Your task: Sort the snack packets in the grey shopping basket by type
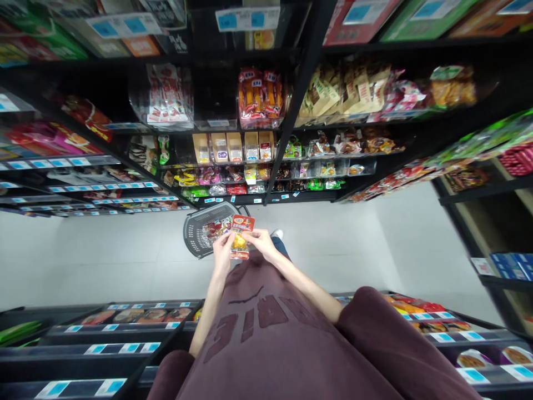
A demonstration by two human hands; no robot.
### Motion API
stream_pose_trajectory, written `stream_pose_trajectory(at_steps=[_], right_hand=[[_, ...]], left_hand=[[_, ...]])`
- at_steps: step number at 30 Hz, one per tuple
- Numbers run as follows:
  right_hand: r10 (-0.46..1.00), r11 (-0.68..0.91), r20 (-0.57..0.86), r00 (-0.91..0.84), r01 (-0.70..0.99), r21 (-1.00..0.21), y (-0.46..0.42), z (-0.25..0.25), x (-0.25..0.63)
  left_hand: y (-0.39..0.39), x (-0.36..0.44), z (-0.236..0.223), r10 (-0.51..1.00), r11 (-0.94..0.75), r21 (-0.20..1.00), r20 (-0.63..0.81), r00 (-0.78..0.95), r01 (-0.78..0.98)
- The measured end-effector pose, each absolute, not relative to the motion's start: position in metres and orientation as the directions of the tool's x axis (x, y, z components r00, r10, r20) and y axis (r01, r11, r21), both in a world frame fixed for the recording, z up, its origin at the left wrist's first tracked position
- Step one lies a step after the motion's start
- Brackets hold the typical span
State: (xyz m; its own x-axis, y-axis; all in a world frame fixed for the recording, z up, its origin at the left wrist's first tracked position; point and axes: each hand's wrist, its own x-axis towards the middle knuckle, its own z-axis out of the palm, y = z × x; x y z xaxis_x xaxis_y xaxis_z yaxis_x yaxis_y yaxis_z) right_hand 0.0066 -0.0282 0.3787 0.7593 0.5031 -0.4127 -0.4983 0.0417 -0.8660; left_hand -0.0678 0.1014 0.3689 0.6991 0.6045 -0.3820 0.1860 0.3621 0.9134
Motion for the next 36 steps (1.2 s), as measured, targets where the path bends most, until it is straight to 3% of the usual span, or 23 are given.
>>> stream_pose_trajectory(at_steps=[5, 11, 23, 32, 36], right_hand=[[0.521, 0.098, -0.396, 0.756, -0.514, -0.852, -0.029, 0.373, 0.004], [0.476, 0.054, -0.411, 0.777, -0.493, -0.869, -0.031, 0.37, 0.003], [0.473, 0.136, -0.399, 0.786, -0.512, -0.848, -0.03, 0.372, 0.0], [0.25, 0.276, -0.455, 0.854, -0.514, -0.812, -0.033, 0.366, 0.007], [0.228, 0.335, -0.47, 0.853, -0.522, -0.784, -0.033, 0.367, 0.01]], left_hand=[[0.099, -0.072, 0.362, 0.583, 0.321, 0.933, -0.331, 0.742, 0.164], [0.097, -0.072, 0.361, 0.579, 0.277, 0.945, -0.307, 0.756, 0.172], [0.096, -0.074, 0.362, 0.572, 0.332, 0.927, -0.346, 0.744, 0.175], [0.092, -0.079, 0.356, 0.31, 0.292, 0.913, -0.373, 0.875, 0.285], [0.092, -0.079, 0.353, 0.29, 0.298, 0.912, -0.369, 0.883, 0.283]])
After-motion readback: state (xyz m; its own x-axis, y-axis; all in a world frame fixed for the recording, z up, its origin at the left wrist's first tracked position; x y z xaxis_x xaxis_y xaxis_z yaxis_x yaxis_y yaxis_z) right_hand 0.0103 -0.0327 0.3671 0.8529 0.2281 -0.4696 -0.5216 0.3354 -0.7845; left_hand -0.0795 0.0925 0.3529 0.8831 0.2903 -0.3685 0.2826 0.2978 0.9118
